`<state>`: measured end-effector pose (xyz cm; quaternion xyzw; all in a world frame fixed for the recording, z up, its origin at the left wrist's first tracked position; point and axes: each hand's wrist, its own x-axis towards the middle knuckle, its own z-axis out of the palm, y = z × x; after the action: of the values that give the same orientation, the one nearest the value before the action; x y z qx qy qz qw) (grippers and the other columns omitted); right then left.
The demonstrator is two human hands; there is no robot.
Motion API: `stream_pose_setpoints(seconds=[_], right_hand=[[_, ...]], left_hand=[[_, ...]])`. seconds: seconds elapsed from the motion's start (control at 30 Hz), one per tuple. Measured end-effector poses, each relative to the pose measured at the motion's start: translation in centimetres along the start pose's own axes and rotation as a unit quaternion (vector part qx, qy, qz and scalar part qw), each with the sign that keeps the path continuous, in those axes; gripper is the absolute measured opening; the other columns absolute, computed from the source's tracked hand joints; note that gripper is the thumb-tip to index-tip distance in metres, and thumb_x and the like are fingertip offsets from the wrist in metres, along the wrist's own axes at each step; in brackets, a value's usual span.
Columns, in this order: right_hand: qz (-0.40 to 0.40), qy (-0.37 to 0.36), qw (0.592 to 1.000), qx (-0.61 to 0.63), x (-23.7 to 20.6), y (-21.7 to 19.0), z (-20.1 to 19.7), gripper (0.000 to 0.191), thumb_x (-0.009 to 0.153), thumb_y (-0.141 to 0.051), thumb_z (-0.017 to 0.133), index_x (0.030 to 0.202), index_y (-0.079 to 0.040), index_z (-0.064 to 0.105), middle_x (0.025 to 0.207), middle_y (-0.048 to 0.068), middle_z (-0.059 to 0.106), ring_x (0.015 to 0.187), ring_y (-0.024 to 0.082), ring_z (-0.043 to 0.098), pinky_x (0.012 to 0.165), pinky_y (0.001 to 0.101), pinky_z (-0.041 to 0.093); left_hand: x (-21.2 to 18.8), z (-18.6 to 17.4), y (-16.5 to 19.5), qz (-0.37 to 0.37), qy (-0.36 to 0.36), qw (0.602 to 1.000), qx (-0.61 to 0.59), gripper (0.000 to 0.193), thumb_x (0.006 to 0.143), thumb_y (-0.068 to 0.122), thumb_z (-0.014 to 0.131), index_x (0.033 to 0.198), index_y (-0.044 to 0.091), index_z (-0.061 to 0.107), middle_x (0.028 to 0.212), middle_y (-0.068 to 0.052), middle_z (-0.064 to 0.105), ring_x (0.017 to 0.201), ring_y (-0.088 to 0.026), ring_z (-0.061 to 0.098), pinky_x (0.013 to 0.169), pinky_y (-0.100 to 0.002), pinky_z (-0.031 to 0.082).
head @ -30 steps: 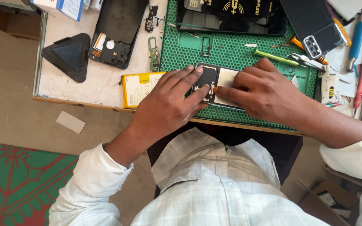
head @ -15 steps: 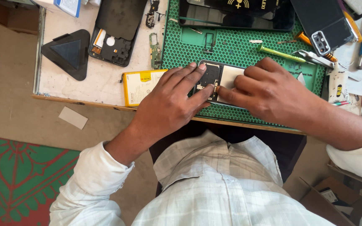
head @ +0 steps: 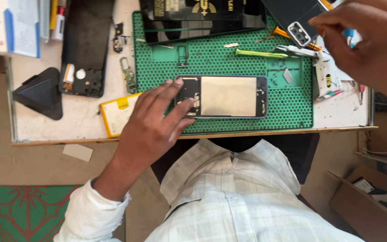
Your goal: The person removes a white adhesive strip from a smartphone chassis, then uses a green screwdriver to remove multiple small screws from the phone's interior. The person places the screws on the work mat and continues unscrewing components.
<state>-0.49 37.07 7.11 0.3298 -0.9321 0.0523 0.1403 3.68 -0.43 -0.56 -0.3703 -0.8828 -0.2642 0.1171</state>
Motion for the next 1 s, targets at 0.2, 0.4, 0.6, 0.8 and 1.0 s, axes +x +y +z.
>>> stream_pose_setpoints(seconds=[0.2, 0.4, 0.6, 0.8, 1.0], right_hand=[[0.015, -0.006, 0.999, 0.031, 0.5, 0.3, 0.7, 0.013, 0.091, -0.004, 0.083, 0.102, -0.001, 0.077, 0.094, 0.011, 0.073, 0.085, 0.024, 0.069, 0.079, 0.0378, 0.052], [-0.052, 0.008, 0.997, 0.063, 4.6, -0.4, 4.7, 0.012, 0.092, -0.013, 0.082, 0.102, -0.008, 0.078, 0.093, 0.007, 0.071, 0.094, 0.025, 0.067, 0.085, 0.0415, 0.046], [-0.11, -0.037, 0.993, 0.035, 8.4, -1.5, 6.9, 0.008, 0.092, -0.021, 0.077, 0.092, -0.013, 0.075, 0.091, 0.0, 0.072, 0.094, 0.021, 0.069, 0.088, 0.0436, 0.042], [-0.12, -0.124, 0.983, -0.063, 9.6, -2.4, 6.0, 0.012, 0.087, -0.021, 0.073, 0.08, -0.012, 0.07, 0.081, 0.004, 0.071, 0.087, 0.023, 0.071, 0.083, 0.0419, 0.047], [-0.099, -0.178, 0.977, -0.064, 10.8, -2.3, 6.1, 0.009, 0.079, -0.018, 0.072, 0.077, -0.009, 0.072, 0.077, 0.01, 0.07, 0.077, 0.029, 0.07, 0.076, 0.0432, 0.053]], left_hand=[[0.7, -0.5, -0.3, -0.023, -0.026, 0.999, -0.011, 0.073, 0.079, 0.026, 0.088, 0.142, 0.01, 0.055, 0.149, -0.021, 0.051, 0.134, -0.04, 0.052, 0.11, -0.049, 0.045], [1.0, -0.7, -0.7, -0.031, -0.039, 0.999, -0.016, 0.08, 0.076, 0.03, 0.089, 0.145, 0.01, 0.053, 0.145, -0.017, 0.055, 0.135, -0.039, 0.052, 0.11, -0.05, 0.044], [1.1, -0.5, -0.7, -0.027, -0.022, 0.999, -0.018, 0.079, 0.077, 0.033, 0.088, 0.144, 0.008, 0.053, 0.145, -0.017, 0.056, 0.134, -0.037, 0.053, 0.109, -0.049, 0.044], [1.5, -1.0, -0.5, -0.035, -0.035, 0.998, -0.049, 0.081, 0.079, 0.031, 0.087, 0.147, 0.007, 0.05, 0.145, -0.019, 0.056, 0.134, -0.039, 0.053, 0.111, -0.05, 0.043], [1.5, -2.5, -1.1, -0.048, 0.024, 0.993, -0.105, 0.069, 0.089, 0.023, 0.086, 0.147, 0.007, 0.052, 0.143, -0.017, 0.063, 0.133, -0.036, 0.061, 0.114, -0.045, 0.051]])
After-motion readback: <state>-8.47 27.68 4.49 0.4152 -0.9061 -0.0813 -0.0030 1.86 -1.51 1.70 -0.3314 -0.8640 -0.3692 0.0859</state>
